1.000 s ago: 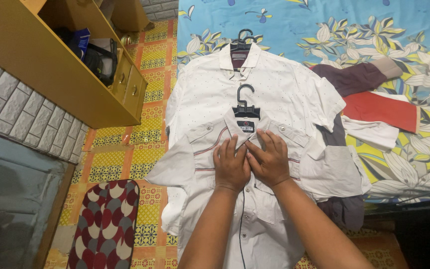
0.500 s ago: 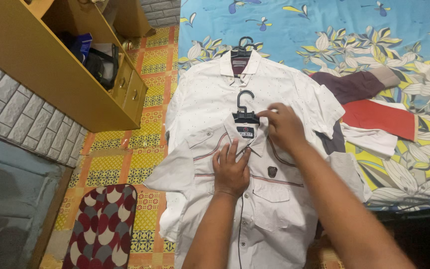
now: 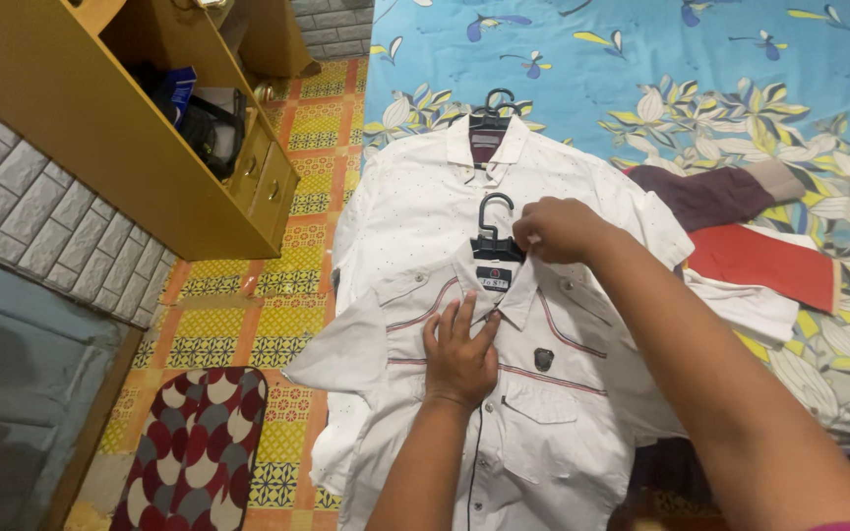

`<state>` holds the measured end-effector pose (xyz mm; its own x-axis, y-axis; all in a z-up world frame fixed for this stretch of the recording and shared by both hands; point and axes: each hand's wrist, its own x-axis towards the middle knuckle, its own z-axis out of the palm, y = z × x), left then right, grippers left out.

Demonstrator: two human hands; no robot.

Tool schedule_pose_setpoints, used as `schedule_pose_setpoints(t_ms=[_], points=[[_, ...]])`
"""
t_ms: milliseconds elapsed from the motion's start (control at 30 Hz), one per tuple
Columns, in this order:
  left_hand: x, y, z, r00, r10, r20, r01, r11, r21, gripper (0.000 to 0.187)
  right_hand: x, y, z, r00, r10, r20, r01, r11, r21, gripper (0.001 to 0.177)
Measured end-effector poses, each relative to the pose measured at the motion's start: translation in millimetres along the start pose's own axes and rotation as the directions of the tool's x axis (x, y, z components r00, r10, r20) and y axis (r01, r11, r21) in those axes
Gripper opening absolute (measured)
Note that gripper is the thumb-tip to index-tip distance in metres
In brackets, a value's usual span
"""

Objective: The person sits on the floor and picks up shirts from a pile, placing them onto hangers. They then stand up and hang the shirts on a rack inside a wardrobe.

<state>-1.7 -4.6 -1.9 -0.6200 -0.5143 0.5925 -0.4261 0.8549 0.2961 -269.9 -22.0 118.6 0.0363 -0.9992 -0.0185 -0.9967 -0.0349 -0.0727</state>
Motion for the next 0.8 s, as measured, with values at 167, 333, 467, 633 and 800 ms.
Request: schedule_pose_setpoints(t_ms=[167, 333, 467, 633, 800], points=[[0, 0, 1, 1.0, -0.007, -0.003, 0.007, 1.0, 0.01, 0.048, 7, -16, -27, 0.979, -0.015, 0.202, 0.057, 0.977, -0.205, 0.017], [3, 1, -1, 1.0, -0.001, -0.01, 0.001, 1.0, -0.002, 0.049, 2, -23, -25, 0.983, -0.01, 0.181, 0.067, 0.949, -0.309, 0.024], [0, 1, 0, 1.0, -0.01, -0.007, 0.01, 1.0, -0.021, 0.049, -27, -18, -2, 0.982, 0.152, -0.115, -0.161, 0.984, -0.071, 0.022], [0, 1, -1, 0.999, -0.025, -0.026, 0.024, 0.999, -0.026, 0.047, -67, -42, 32, 0.876, 0.19, -0.443, -0.099, 0.97, 0.221, 0.044], [3, 1, 0, 1.0, -0.026, -0.013, 0.026, 0.999, -0.025, 0.047, -98, -57, 53, 0.771, 0.62, -0.147, -0.564, 0.772, 0.294, 0.066]])
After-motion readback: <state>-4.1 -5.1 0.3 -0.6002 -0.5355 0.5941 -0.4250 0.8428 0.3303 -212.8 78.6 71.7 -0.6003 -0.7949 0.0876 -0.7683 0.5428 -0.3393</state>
